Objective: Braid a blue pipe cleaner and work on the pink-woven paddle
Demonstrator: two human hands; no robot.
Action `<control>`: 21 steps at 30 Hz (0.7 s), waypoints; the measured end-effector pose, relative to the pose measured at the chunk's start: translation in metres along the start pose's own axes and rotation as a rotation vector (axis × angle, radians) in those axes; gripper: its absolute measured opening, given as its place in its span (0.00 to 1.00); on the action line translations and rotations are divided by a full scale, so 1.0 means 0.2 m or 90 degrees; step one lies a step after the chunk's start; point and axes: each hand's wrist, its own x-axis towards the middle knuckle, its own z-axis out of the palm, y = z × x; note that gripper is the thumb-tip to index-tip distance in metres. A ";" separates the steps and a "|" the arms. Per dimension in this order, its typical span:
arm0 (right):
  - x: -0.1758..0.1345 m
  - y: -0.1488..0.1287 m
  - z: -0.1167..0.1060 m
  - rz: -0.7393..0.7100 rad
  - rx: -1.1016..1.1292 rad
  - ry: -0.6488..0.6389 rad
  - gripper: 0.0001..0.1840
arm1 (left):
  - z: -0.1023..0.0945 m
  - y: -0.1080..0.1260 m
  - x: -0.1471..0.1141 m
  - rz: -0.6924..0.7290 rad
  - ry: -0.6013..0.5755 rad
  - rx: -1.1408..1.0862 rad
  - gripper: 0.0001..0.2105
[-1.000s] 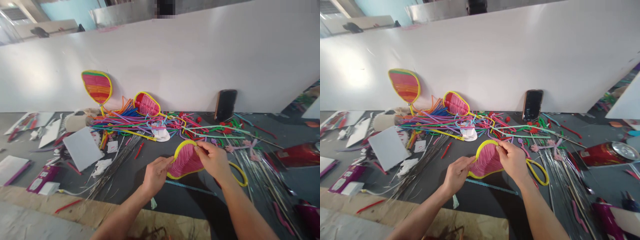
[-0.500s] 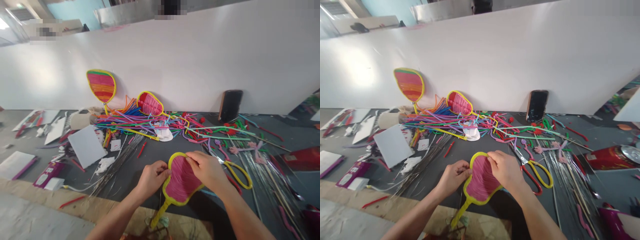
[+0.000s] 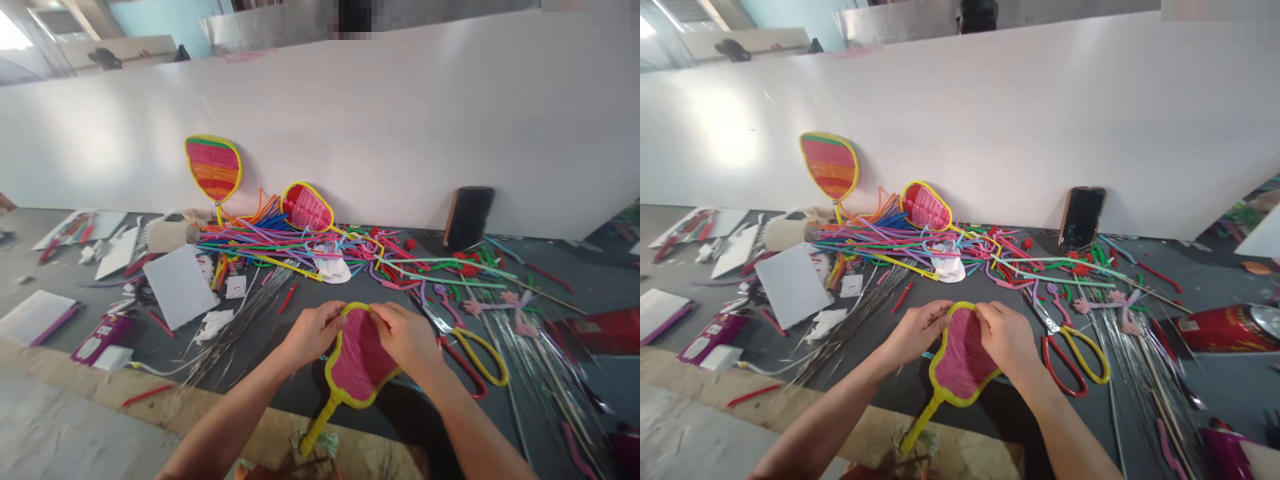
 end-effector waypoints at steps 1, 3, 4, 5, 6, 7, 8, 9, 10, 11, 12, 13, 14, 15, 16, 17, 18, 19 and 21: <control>0.00 0.00 0.00 0.000 0.001 -0.001 0.12 | 0.01 0.01 0.01 0.013 0.014 0.011 0.17; 0.00 0.00 -0.01 0.003 0.003 0.002 0.12 | 0.04 0.03 0.03 0.051 0.033 0.039 0.19; 0.00 0.00 -0.01 0.005 0.005 0.007 0.12 | 0.05 0.03 0.04 0.075 0.040 0.051 0.19; 0.00 0.00 -0.01 0.008 0.011 0.013 0.12 | 0.06 0.04 0.04 0.095 0.050 0.060 0.18; 0.00 0.00 -0.01 0.010 0.021 0.016 0.12 | 0.07 0.05 0.05 0.107 0.066 0.065 0.17; 0.00 -0.01 -0.02 0.010 0.035 0.018 0.12 | 0.07 0.05 0.05 0.109 0.086 0.068 0.15; 0.00 -0.01 -0.02 0.008 0.050 0.017 0.12 | 0.07 0.06 0.06 0.104 0.102 0.070 0.14; 0.00 -0.01 -0.03 0.006 0.065 0.015 0.12 | 0.06 0.07 0.07 0.095 0.111 0.068 0.13; 0.00 -0.02 -0.03 0.004 0.075 0.013 0.12 | 0.06 0.08 0.07 0.088 0.113 0.064 0.12; 0.00 -0.02 -0.04 0.003 0.082 0.012 0.12 | 0.05 0.09 0.07 0.088 0.109 0.058 0.11; 0.00 -0.03 -0.04 0.004 0.086 0.012 0.13 | 0.05 0.10 0.08 0.098 0.102 0.050 0.12; 0.00 -0.03 -0.05 0.007 0.090 0.012 0.13 | 0.05 0.11 0.08 0.114 0.095 0.040 0.13; 0.00 -0.03 -0.05 0.012 0.099 0.010 0.13 | 0.06 0.11 0.08 0.131 0.093 0.029 0.14; 0.00 -0.04 -0.05 0.018 0.114 0.008 0.12 | 0.07 0.11 0.07 0.145 0.097 0.017 0.15; 0.00 -0.04 -0.06 0.025 0.134 0.004 0.12 | 0.07 0.10 0.07 0.152 0.106 0.006 0.14; 0.00 -0.04 -0.07 0.032 0.156 -0.001 0.11 | 0.08 0.10 0.07 0.152 0.118 -0.005 0.13; 0.01 -0.04 -0.08 0.041 0.180 -0.007 0.10 | 0.09 0.09 0.06 0.148 0.132 -0.013 0.13; 0.01 -0.05 -0.09 0.049 0.202 -0.014 0.09 | 0.09 0.09 0.06 0.143 0.145 -0.019 0.12; 0.02 -0.05 -0.13 0.065 0.251 -0.032 0.09 | 0.08 0.08 0.05 0.139 0.160 -0.022 0.11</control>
